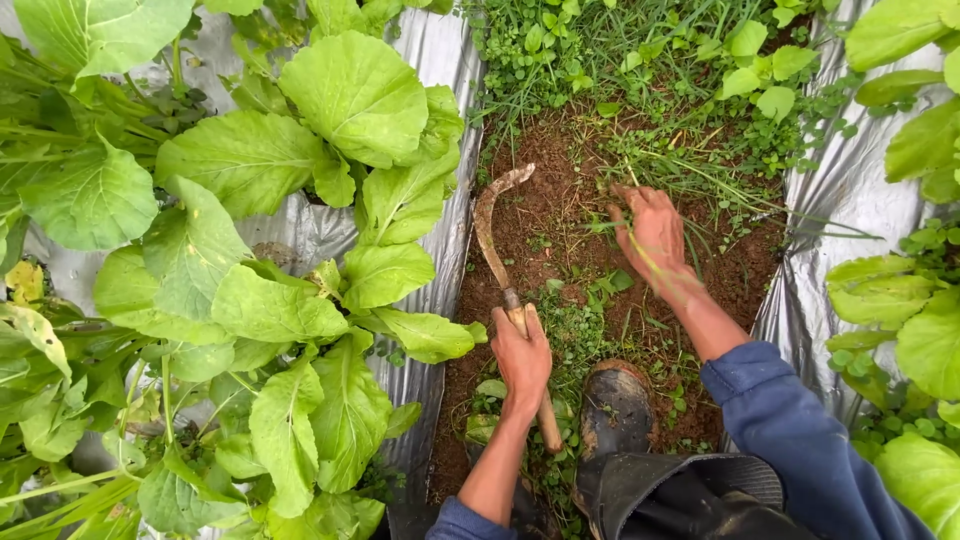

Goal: The person uses a hand hoe to loosen the soil and remove weeds from a narrow path between rows of leafy green vegetables. They repeatedly scrape the tool against the ground and pull up unwanted plants by hand, gathering them into a pile.

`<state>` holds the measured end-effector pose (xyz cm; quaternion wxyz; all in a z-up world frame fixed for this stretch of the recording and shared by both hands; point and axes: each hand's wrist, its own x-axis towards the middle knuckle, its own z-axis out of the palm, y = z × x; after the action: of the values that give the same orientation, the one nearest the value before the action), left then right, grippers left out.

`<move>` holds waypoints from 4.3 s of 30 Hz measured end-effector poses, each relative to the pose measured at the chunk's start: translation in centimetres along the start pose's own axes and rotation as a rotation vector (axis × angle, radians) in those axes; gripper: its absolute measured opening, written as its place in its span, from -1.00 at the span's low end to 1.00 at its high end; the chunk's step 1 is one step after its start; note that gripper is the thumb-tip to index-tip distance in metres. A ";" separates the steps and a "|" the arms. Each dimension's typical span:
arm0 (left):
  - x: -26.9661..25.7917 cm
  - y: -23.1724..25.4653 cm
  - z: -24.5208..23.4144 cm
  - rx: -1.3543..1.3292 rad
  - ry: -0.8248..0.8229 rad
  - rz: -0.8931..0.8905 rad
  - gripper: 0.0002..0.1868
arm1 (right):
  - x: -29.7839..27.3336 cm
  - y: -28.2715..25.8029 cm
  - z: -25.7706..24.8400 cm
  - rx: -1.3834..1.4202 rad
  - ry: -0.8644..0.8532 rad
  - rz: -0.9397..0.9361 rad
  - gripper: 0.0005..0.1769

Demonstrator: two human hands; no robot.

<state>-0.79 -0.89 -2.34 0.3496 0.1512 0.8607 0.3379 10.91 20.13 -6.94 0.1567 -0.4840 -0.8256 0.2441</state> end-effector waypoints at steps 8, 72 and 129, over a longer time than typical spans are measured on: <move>0.2 0.1 -0.4 -0.083 0.084 0.031 -0.88 | 3.6 -10.1 -5.4 -0.459 -0.852 -0.037 -0.68; 3.7 5.2 -4.0 -0.044 -0.086 0.071 -0.81 | -1.7 -3.8 2.3 -0.139 -0.379 0.058 -0.39; 5.1 -3.6 -2.3 2.165 -0.568 1.147 -0.43 | -0.4 2.4 5.0 0.052 -0.710 0.293 -0.60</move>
<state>-6.13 -2.05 -6.10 0.0223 0.7789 0.4012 -0.4815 10.39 19.52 -12.40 -0.1632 -0.4783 -0.7440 0.4371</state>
